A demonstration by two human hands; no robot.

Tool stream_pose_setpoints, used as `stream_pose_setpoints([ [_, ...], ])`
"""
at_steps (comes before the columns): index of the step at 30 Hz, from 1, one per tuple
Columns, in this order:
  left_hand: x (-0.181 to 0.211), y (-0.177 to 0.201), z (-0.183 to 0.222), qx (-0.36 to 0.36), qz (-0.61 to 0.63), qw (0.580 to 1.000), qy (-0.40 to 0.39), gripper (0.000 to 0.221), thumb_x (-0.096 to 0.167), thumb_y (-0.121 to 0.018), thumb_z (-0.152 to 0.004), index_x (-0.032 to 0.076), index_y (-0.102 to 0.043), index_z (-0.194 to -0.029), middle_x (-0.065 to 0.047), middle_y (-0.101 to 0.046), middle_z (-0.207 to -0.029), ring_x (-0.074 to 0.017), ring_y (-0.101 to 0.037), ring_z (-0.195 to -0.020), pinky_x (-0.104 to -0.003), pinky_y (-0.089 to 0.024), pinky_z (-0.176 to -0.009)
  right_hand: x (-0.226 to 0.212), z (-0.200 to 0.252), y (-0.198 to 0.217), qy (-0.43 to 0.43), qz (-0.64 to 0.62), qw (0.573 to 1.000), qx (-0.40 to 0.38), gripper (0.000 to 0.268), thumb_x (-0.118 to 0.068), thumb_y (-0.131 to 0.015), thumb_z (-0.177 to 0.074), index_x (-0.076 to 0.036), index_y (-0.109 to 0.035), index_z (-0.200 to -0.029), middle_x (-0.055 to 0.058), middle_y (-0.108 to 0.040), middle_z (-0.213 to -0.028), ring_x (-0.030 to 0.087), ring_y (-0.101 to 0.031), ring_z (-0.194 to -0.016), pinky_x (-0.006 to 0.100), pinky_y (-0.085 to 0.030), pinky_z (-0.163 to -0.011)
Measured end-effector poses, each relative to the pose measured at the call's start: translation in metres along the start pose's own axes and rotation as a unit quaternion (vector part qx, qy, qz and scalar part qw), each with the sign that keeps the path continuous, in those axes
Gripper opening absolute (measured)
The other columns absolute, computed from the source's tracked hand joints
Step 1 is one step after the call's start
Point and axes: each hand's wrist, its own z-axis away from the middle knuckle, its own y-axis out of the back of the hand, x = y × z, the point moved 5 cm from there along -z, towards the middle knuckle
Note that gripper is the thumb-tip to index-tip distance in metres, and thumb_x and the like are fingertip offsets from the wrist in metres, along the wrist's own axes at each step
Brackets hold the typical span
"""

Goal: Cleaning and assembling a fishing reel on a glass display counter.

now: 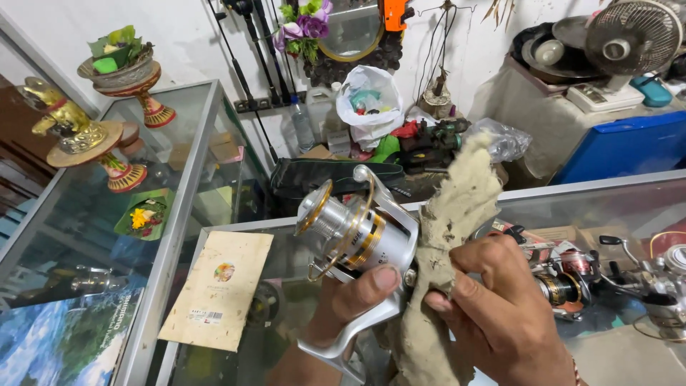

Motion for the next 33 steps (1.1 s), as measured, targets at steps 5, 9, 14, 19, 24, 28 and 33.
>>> stream_pose_setpoints([
  [5, 0.004, -0.008, 0.007, -0.026, 0.078, 0.994, 0.069, 0.049, 0.032, -0.08, -0.077, 0.006, -0.07, -0.118, -0.007, -0.072, -0.115, -0.0264, -0.068, -0.11, -0.044, -0.054, -0.1, -0.004, -0.001, 0.01, 0.009, -0.008, 1.0, 0.003, 0.023, -0.019, -0.06, -0.094, 0.003, -0.06, -0.089, 0.016, -0.056, -0.092, 0.03, -0.051, -0.076, 0.04, -0.042, -0.071],
  [9, -0.015, -0.009, -0.004, -0.083, 0.148, 0.985, -0.031, 0.039, 0.032, -0.082, -0.086, 0.009, -0.069, -0.114, -0.005, -0.073, -0.107, -0.0274, -0.069, -0.102, -0.045, -0.056, -0.091, -0.011, -0.003, 0.016, -0.004, -0.017, 1.0, -0.003, 0.022, -0.018, -0.065, -0.091, 0.004, -0.061, -0.088, 0.017, -0.058, -0.091, 0.031, -0.054, -0.079, 0.039, -0.043, -0.069],
  [14, -0.104, 0.023, -0.026, -0.069, -0.039, 0.993, -0.085, 0.051, 0.025, -0.074, -0.088, 0.006, -0.061, -0.133, -0.009, -0.065, -0.136, -0.0227, -0.061, -0.128, -0.04, -0.048, -0.115, -0.008, -0.002, 0.018, 0.008, -0.019, 1.0, 0.002, 0.021, -0.019, -0.062, -0.093, 0.002, -0.063, -0.089, 0.015, -0.056, -0.088, 0.03, -0.051, -0.073, 0.038, -0.043, -0.068],
  [19, -0.066, -0.014, -0.001, -0.371, 0.317, 0.861, 0.145, 0.054, 0.045, -0.056, -0.103, -0.003, -0.065, -0.127, -0.019, -0.072, -0.119, -0.0307, -0.071, -0.111, -0.041, -0.057, -0.105, -0.004, -0.002, 0.017, 0.006, -0.033, 0.999, -0.027, 0.015, -0.013, -0.066, -0.093, 0.001, -0.062, -0.09, 0.013, -0.058, -0.092, 0.028, -0.052, -0.074, 0.038, -0.045, -0.071],
  [24, -0.017, -0.013, -0.013, -0.13, 0.209, 0.969, -0.022, 0.025, 0.031, -0.074, -0.088, 0.008, -0.069, -0.082, -0.005, -0.067, -0.066, -0.0199, -0.06, -0.052, -0.032, -0.047, -0.047, -0.002, -0.002, 0.016, -0.015, -0.036, 0.999, -0.023, 0.017, -0.014, -0.065, -0.093, 0.002, -0.065, -0.095, 0.014, -0.06, -0.093, 0.028, -0.051, -0.075, 0.038, -0.043, -0.069],
  [28, -0.026, 0.006, -0.001, 0.006, 0.062, 0.991, 0.12, 0.053, 0.025, -0.079, -0.071, 0.004, -0.071, -0.119, -0.007, -0.072, -0.115, -0.0285, -0.071, -0.108, -0.042, -0.057, -0.099, 0.003, -0.008, 0.008, -0.012, -0.029, 1.0, 0.005, 0.014, -0.01, -0.062, -0.095, 0.004, -0.06, -0.091, 0.015, -0.058, -0.09, 0.028, -0.052, -0.074, 0.039, -0.045, -0.068],
  [33, 0.0, 0.005, -0.011, 0.057, 0.074, 0.995, -0.03, 0.029, 0.033, -0.078, -0.079, 0.015, -0.065, -0.098, 0.002, -0.064, -0.089, -0.0202, -0.063, -0.079, -0.037, -0.055, -0.075, -0.005, -0.012, 0.003, -0.035, -0.097, 0.993, -0.049, 0.017, -0.011, -0.068, -0.092, 0.004, -0.061, -0.095, 0.016, -0.059, -0.09, 0.027, -0.05, -0.072, 0.037, -0.04, -0.063],
])
